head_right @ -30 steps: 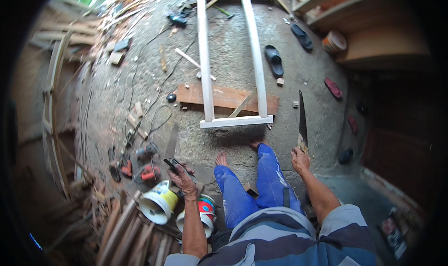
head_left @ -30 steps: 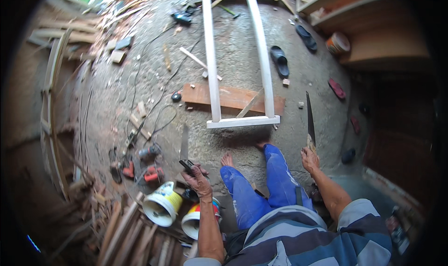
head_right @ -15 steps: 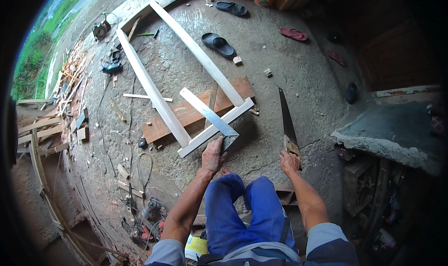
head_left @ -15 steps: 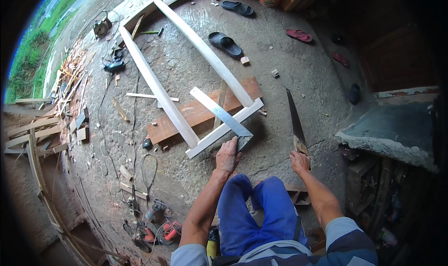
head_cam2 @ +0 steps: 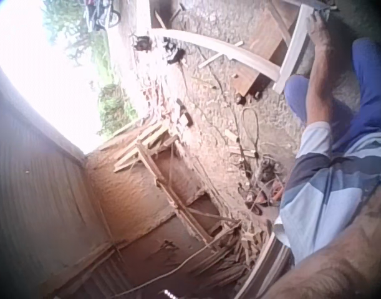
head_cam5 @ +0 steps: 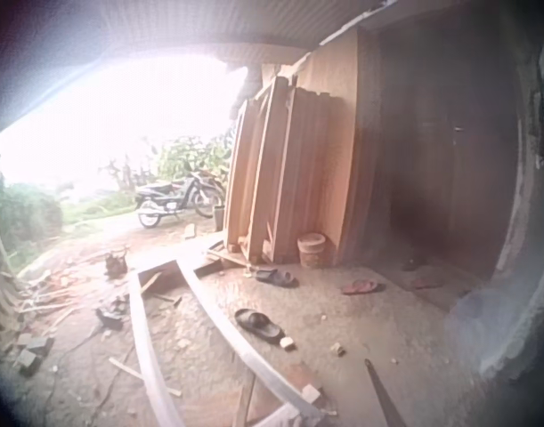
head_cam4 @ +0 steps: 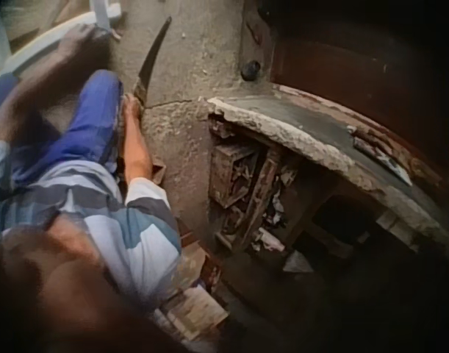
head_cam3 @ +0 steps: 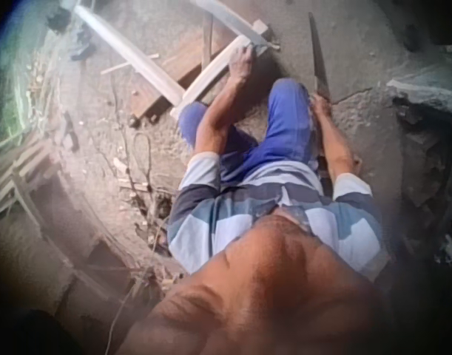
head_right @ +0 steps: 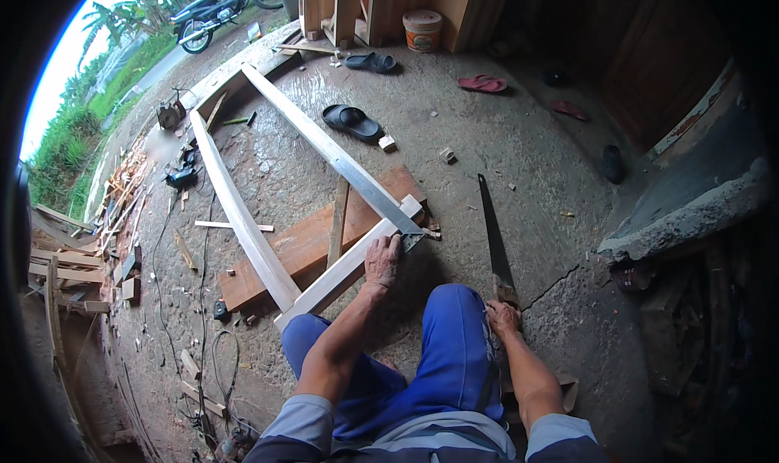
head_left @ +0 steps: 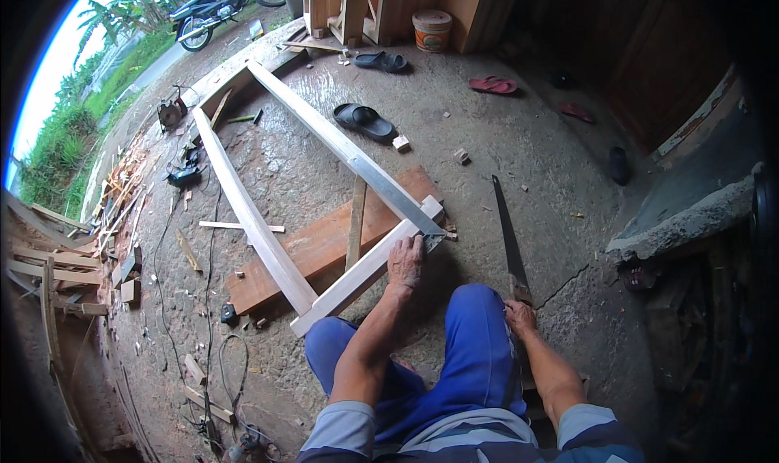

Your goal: The person uses a hand saw to cut a wooden frame piece while sitting on the floor. They measure and mark the wood with a square and pencil, then saw along the marked line to separate a small section.

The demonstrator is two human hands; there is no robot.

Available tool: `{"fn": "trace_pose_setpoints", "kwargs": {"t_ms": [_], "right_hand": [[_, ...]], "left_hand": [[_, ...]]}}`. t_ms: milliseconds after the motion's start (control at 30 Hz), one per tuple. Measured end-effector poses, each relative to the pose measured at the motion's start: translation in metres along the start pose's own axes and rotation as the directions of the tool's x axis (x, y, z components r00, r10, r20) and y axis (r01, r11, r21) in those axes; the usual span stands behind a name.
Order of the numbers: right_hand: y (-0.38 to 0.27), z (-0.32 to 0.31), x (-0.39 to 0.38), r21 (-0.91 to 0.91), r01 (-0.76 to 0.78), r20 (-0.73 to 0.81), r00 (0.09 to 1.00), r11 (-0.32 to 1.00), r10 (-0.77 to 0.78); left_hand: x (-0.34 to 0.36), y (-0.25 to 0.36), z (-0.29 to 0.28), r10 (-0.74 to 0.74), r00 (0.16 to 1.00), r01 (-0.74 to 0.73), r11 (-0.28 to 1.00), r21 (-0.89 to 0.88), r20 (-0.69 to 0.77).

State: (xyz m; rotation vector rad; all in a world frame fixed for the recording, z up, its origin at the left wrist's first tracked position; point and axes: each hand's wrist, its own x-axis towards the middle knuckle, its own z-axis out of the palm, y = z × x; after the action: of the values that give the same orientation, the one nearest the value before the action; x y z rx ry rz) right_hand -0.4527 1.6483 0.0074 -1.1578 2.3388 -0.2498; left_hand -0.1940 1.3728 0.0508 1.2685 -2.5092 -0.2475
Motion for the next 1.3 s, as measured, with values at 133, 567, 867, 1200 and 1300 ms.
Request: {"fn": "trace_pose_setpoints", "kwargs": {"t_ms": [133,567,867,1200,1300], "right_hand": [[-0.002,0.018,0.008,0.094,-0.113,-0.057,0.991,0.989,0.119],[-0.144,-0.014,0.092,0.607,0.145,-0.270,0.962,0.782,0.031],[-0.179,-0.055,0.099,0.708,-0.056,0.100,0.995,0.704,-0.021],[-0.172,-0.066,0.105,0.898,-0.379,0.357,0.925,-0.222,-0.133],[-0.175,-0.069,0.105,0.888,-0.366,0.320,0.926,-0.279,-0.200]], "left_hand": [[0.004,-0.003,0.004,0.030,0.999,-0.029,0.998,0.048,-0.014],[0.007,-0.019,0.000,0.071,0.993,-0.068,0.997,-0.041,0.092],[0.020,-0.027,-0.011,0.114,0.987,-0.100,0.988,-0.121,0.114],[0.019,-0.027,-0.012,0.151,0.987,-0.146,0.986,-0.077,0.061],[0.022,-0.023,-0.013,0.139,0.985,-0.133,0.989,-0.067,0.100]]}}
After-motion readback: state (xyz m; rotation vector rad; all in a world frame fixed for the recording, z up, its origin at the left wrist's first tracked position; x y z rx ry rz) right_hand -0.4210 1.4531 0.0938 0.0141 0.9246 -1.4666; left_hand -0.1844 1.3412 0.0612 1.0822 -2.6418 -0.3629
